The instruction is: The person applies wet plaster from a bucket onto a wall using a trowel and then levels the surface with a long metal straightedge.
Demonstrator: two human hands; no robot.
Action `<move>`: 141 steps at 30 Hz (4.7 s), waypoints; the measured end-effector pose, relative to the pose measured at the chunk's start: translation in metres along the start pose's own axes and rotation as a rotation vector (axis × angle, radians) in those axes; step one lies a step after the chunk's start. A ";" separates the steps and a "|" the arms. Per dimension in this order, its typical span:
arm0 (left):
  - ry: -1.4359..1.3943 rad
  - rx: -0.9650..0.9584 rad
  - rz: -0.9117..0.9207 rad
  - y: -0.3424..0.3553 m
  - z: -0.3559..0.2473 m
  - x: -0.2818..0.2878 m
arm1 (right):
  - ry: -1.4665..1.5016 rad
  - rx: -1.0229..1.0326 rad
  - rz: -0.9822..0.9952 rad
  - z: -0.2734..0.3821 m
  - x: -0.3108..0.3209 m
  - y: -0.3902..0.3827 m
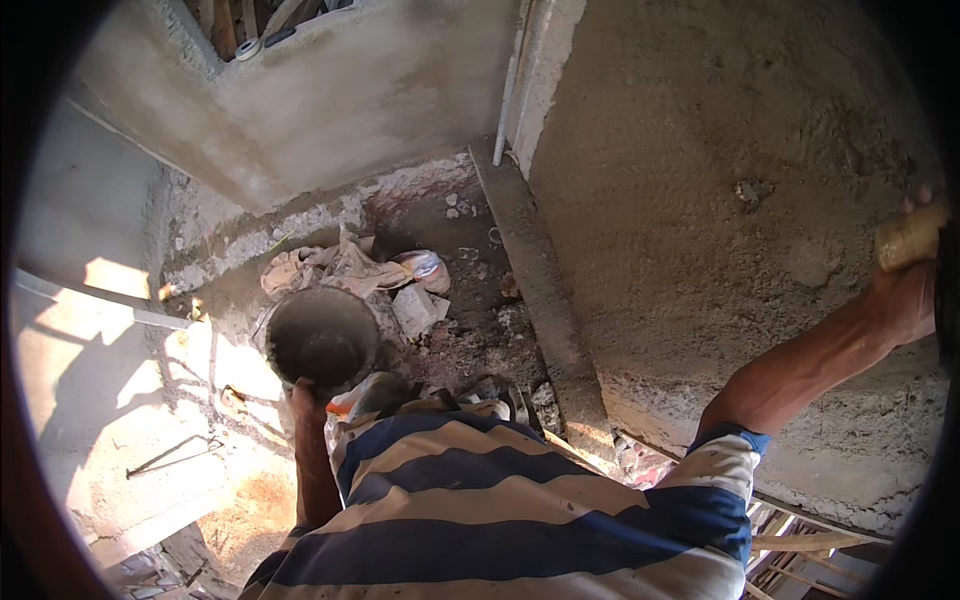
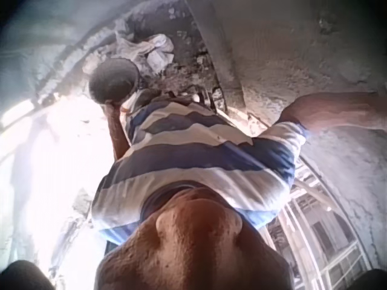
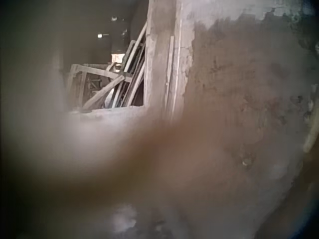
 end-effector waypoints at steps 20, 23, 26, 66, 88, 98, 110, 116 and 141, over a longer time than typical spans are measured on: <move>-0.209 0.083 -0.362 0.026 0.013 0.011 | -0.414 -1.814 1.406 -0.172 -0.001 -0.559; -0.205 0.015 -0.496 0.029 0.068 0.071 | -0.391 -1.655 1.629 -0.156 -0.079 -0.516; -0.306 0.073 -0.618 0.003 0.043 0.091 | -0.277 -1.406 1.913 -0.112 -0.190 -0.475; -0.576 -0.585 -1.251 -0.292 -0.050 0.274 | -0.360 -1.282 2.200 -0.233 -0.208 -0.613; -0.261 0.470 -0.172 -0.156 0.166 0.056 | -0.254 0.299 2.668 0.010 -0.465 -0.826; 0.264 0.585 -0.069 -0.121 0.179 0.097 | 0.023 -0.094 2.473 -0.040 -0.481 -0.781; 0.457 0.690 0.110 -0.071 0.149 0.077 | -0.529 -1.173 1.652 -0.317 -0.200 -0.563; 0.651 0.609 0.360 -0.009 0.124 0.043 | -0.265 -1.841 0.813 -0.245 -0.035 -0.586; 0.826 0.506 0.633 0.297 0.061 -0.134 | -0.042 -1.736 0.195 -0.118 0.003 -0.719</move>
Point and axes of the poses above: each hand's wrist, its own y-axis towards the middle knuckle, its own x-axis out of the back of the hand, z = x × y, the point moved 1 cm from there along y, towards the middle knuckle, and after that the axes turned 12 degrees about z, right-handed, at the moved point
